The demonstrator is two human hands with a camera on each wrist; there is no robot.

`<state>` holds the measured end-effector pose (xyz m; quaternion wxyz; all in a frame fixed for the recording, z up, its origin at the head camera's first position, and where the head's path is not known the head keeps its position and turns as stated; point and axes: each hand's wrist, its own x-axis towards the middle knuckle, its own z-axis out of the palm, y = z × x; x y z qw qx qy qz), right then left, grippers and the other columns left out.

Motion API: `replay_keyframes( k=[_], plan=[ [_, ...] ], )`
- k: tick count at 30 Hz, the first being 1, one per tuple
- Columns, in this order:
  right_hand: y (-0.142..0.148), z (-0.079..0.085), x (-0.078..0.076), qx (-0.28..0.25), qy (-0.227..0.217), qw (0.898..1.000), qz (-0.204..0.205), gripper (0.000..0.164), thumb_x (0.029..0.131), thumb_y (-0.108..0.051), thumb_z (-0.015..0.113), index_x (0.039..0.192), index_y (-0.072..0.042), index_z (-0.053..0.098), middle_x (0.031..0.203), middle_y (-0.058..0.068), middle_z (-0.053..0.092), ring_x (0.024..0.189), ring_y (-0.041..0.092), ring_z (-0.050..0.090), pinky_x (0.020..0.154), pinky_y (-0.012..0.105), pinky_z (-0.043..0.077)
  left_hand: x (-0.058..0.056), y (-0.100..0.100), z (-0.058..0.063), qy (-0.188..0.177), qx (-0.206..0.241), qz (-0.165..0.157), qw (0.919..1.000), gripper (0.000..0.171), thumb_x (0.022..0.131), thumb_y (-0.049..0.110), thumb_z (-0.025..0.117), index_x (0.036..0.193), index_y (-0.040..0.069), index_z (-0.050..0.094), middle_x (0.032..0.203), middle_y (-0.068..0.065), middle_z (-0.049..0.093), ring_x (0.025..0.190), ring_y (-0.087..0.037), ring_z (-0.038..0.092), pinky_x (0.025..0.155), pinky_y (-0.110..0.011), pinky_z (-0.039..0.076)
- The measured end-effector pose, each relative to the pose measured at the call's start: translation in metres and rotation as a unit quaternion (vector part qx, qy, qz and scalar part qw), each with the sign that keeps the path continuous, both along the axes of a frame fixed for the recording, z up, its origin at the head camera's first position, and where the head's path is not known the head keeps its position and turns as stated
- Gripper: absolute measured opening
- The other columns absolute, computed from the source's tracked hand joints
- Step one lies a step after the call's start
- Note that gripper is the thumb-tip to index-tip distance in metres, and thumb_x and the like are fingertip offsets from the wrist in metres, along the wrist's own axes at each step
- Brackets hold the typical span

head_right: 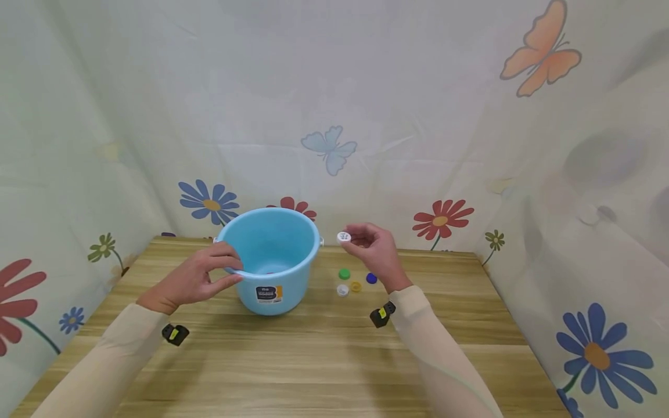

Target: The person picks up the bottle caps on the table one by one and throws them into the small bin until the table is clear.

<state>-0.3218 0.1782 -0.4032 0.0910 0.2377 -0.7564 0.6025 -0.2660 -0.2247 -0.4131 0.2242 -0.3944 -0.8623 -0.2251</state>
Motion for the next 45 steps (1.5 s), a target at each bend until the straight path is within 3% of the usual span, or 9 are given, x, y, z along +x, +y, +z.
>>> replay_keyframes(
  k=[24,29,33,40,45],
  plan=[
    [-0.034,0.003,-0.004,-0.017,0.013,1.000,0.018,0.035,0.090,-0.015,0.080,0.121,-0.002,0.069,0.117,0.017,0.072,0.101,0.020,0.071,0.086,0.024,0.060,-0.002,0.000,-0.003,0.001,0.004,-0.001,1.0000,0.017,0.084,0.025,0.086,0.096,0.023,0.075,0.099,0.009,0.066,0.097,-0.010,0.060,0.085,-0.046,0.060],
    [-0.040,0.003,-0.004,-0.018,0.014,0.999,0.025,0.038,0.091,-0.010,0.078,0.124,0.003,0.066,0.120,0.020,0.071,0.105,0.030,0.070,0.085,0.023,0.059,-0.002,-0.001,-0.004,0.001,0.008,-0.002,1.0000,0.017,0.083,0.024,0.086,0.096,0.023,0.075,0.099,0.009,0.066,0.097,-0.010,0.060,0.086,-0.046,0.059],
    [-0.045,0.004,-0.003,-0.025,0.013,0.999,0.029,0.036,0.091,-0.010,0.079,0.123,0.000,0.068,0.119,0.020,0.071,0.106,0.035,0.070,0.086,0.024,0.060,-0.002,-0.001,-0.004,-0.001,0.008,0.000,1.0000,0.017,0.084,0.026,0.086,0.096,0.023,0.075,0.099,0.008,0.066,0.097,-0.011,0.061,0.086,-0.046,0.060],
    [-0.053,0.002,-0.008,-0.031,0.007,0.999,0.029,0.037,0.089,-0.016,0.081,0.121,-0.001,0.069,0.116,0.017,0.072,0.100,0.024,0.072,0.086,0.026,0.060,-0.004,-0.001,-0.006,0.006,0.007,0.001,1.0000,0.017,0.083,0.025,0.086,0.096,0.023,0.075,0.099,0.009,0.066,0.096,-0.010,0.060,0.085,-0.046,0.060],
    [-0.059,0.000,-0.010,-0.022,0.013,0.999,0.030,0.041,0.089,-0.022,0.081,0.122,-0.002,0.069,0.115,0.012,0.073,0.100,0.023,0.072,0.086,0.028,0.061,-0.005,-0.001,-0.007,0.011,0.010,-0.004,0.9999,0.017,0.083,0.024,0.086,0.095,0.023,0.075,0.099,0.009,0.066,0.096,-0.010,0.060,0.084,-0.045,0.060]
  ],
)
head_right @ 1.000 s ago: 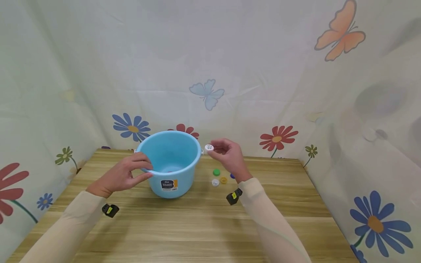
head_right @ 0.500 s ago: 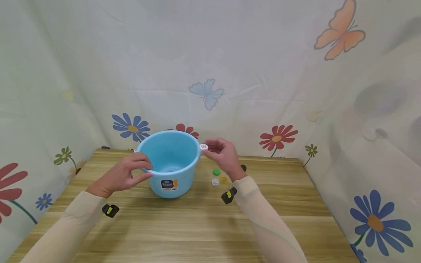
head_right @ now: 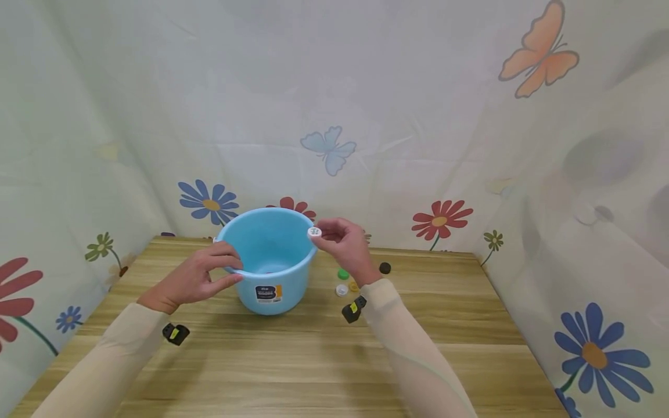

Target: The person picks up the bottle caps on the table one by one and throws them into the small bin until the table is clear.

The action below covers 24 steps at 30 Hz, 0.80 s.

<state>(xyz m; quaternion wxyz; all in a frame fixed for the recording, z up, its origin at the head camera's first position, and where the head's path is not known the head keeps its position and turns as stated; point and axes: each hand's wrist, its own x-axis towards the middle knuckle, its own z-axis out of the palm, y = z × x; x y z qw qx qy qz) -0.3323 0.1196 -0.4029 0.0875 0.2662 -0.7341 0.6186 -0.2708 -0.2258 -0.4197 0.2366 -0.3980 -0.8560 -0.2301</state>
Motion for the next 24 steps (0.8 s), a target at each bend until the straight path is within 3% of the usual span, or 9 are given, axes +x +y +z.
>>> replay_keyframes(
  k=[11,24],
  plan=[
    [-0.014,-0.001,-0.002,-0.002,0.011,1.000,0.005,0.044,0.089,-0.026,0.082,0.124,-0.003,0.068,0.117,0.008,0.073,0.104,0.022,0.071,0.089,0.029,0.060,0.001,0.001,-0.001,-0.011,0.000,0.006,0.9999,0.017,0.083,0.024,0.086,0.096,0.024,0.075,0.099,0.009,0.066,0.097,-0.010,0.060,0.086,-0.047,0.060],
    [-0.029,0.004,0.001,-0.006,-0.017,1.000,-0.012,0.037,0.089,-0.027,0.082,0.121,-0.011,0.071,0.116,0.008,0.074,0.102,0.025,0.072,0.088,0.029,0.060,0.002,0.002,-0.002,-0.003,0.004,0.003,1.0000,0.017,0.082,0.024,0.086,0.095,0.024,0.074,0.098,0.010,0.065,0.096,-0.010,0.059,0.085,-0.046,0.060]
  ],
)
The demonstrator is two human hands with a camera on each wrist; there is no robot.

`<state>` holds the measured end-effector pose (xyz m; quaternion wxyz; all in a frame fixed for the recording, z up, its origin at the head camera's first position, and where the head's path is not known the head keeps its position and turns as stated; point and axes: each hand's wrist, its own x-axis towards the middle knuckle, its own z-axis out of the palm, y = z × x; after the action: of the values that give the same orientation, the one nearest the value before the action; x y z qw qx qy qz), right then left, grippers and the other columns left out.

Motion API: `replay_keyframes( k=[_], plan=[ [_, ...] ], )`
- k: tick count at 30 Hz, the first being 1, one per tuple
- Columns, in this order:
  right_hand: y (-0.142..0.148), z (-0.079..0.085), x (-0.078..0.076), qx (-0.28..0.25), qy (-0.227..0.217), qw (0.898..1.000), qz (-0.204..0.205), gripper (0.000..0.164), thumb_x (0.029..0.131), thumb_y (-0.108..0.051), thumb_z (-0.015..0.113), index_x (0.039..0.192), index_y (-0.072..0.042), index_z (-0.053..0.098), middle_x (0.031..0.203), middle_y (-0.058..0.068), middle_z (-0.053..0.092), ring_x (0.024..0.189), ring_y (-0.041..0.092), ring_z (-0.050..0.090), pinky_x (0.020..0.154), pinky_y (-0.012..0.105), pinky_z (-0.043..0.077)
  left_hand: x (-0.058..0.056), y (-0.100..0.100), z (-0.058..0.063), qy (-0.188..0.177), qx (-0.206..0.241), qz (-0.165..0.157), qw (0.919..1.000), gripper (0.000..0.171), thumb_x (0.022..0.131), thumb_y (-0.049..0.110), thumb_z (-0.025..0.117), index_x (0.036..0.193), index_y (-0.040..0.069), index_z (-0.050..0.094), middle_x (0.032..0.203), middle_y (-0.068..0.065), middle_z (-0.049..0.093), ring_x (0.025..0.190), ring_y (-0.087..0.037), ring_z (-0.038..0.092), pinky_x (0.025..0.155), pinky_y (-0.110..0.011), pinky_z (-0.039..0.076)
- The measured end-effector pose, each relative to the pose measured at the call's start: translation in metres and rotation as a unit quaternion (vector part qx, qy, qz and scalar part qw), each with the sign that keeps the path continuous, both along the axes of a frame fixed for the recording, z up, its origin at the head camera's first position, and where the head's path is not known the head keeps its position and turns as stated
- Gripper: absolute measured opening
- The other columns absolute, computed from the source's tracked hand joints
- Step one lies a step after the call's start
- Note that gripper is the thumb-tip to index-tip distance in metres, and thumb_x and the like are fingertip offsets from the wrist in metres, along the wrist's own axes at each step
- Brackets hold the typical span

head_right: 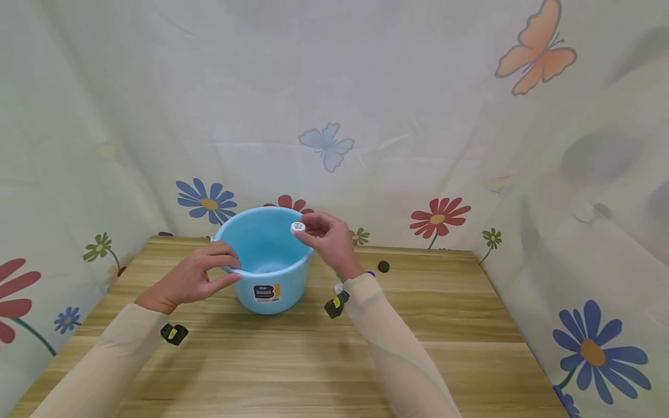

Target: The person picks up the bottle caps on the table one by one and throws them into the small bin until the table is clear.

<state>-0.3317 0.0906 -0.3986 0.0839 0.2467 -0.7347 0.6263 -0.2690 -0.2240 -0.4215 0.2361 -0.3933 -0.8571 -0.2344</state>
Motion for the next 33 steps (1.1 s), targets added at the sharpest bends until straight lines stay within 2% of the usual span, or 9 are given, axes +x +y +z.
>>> replay_keyframes(
  k=[22,33],
  plan=[
    [-0.010,-0.001,-0.008,-0.002,-0.004,1.000,-0.003,0.041,0.087,-0.031,0.083,0.122,-0.013,0.071,0.117,0.005,0.073,0.104,0.022,0.072,0.092,0.033,0.060,-0.001,0.000,0.000,0.010,0.001,-0.001,1.0000,0.018,0.081,0.023,0.087,0.095,0.023,0.075,0.097,0.009,0.065,0.095,-0.011,0.060,0.084,-0.047,0.060],
    [-0.015,0.002,-0.006,0.001,-0.004,1.000,-0.005,0.040,0.087,-0.028,0.083,0.122,-0.012,0.071,0.116,0.006,0.073,0.102,0.022,0.073,0.091,0.032,0.060,-0.002,0.000,-0.002,0.005,0.007,-0.003,1.0000,0.019,0.081,0.021,0.087,0.095,0.024,0.075,0.097,0.009,0.065,0.095,-0.011,0.060,0.085,-0.049,0.060]
  ],
)
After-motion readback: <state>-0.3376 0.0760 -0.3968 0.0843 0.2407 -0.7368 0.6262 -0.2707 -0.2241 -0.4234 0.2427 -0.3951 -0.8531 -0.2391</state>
